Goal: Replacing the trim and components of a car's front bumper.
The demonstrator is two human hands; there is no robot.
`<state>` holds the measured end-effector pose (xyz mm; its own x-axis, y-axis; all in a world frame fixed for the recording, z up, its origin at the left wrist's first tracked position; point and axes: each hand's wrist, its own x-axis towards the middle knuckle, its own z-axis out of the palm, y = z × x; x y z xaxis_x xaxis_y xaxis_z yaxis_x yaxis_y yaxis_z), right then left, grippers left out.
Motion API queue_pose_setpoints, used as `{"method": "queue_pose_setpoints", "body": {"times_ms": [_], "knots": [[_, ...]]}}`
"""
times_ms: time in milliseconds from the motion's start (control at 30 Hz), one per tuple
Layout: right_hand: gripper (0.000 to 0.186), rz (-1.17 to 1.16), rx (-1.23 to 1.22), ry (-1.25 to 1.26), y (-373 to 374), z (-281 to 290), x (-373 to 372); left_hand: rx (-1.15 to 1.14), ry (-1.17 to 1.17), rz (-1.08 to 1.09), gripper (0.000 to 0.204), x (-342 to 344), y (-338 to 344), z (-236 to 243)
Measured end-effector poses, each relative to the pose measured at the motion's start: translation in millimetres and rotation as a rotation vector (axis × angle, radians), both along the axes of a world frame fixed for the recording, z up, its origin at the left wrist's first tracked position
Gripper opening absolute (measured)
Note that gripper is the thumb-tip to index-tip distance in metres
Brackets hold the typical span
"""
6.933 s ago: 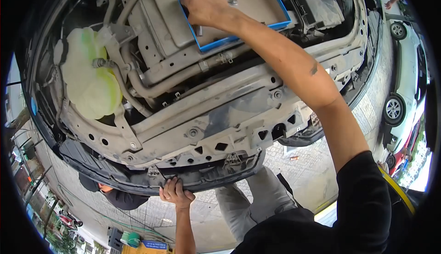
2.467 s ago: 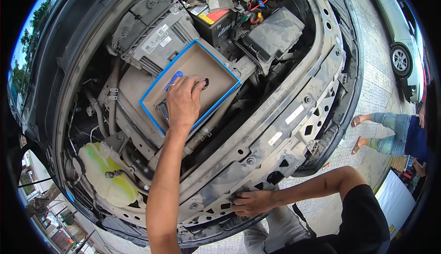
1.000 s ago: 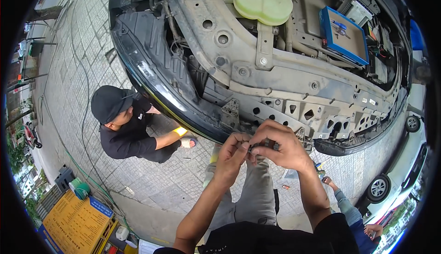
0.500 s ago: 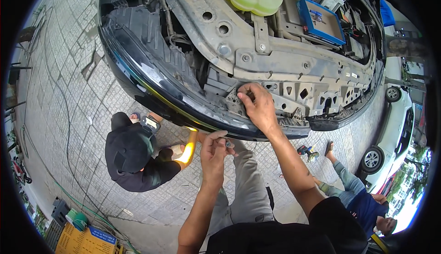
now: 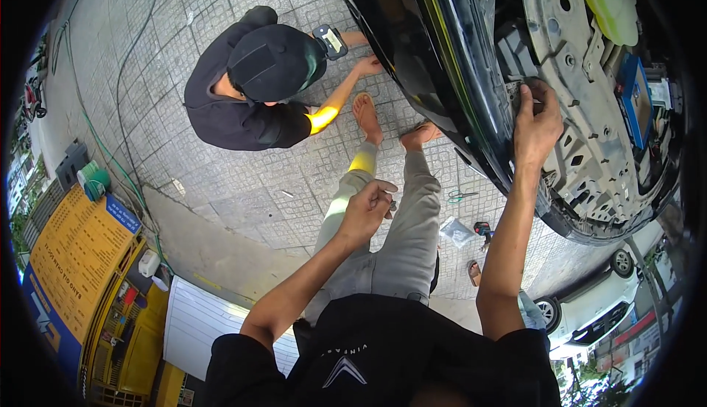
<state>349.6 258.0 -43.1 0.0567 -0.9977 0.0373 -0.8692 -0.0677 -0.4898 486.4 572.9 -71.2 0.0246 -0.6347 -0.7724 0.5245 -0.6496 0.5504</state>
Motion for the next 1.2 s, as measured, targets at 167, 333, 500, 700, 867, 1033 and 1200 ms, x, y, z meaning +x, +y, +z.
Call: {"method": "queue_pose_setpoints", "body": {"times_ms": [167, 333, 500, 700, 867, 1033, 1200], "knots": [[0.013, 0.218, -0.068, 0.265, 0.9, -2.3, -5.2, 0.1, -0.05, 0.114, 0.018, 9.7, 14.0, -7.8], [0.013, 0.365, -0.023, 0.298, -5.5, 4.4, -22.6, 0.09, -0.075, 0.081, 0.016, 30.3, -0.7, -10.3], [0.015, 0.441, -0.104, 0.362, -17.9, 2.7, -28.3, 0.029, -0.189, 0.017, 0.021, 51.7, -20.3, -27.6], [0.019, 0.371, -0.16, 0.436, -12.1, -12.0, -18.9, -0.032, -0.265, -0.063, 0.022, 64.7, -49.0, -34.8], [0.019, 0.348, -0.24, 0.268, -6.4, -10.6, -30.5, -0.065, -0.281, -0.165, 0.023, 65.3, -58.7, -41.2], [0.015, 0.394, -0.068, 0.2, -0.1, -9.8, -34.2, -0.089, -0.247, -0.179, 0.02, 61.8, -59.9, -42.3], [0.017, 0.3, -0.01, 0.199, -6.6, -15.8, -32.9, -0.136, -0.244, -0.223, 0.019, 52.3, -67.3, -41.2]]}}
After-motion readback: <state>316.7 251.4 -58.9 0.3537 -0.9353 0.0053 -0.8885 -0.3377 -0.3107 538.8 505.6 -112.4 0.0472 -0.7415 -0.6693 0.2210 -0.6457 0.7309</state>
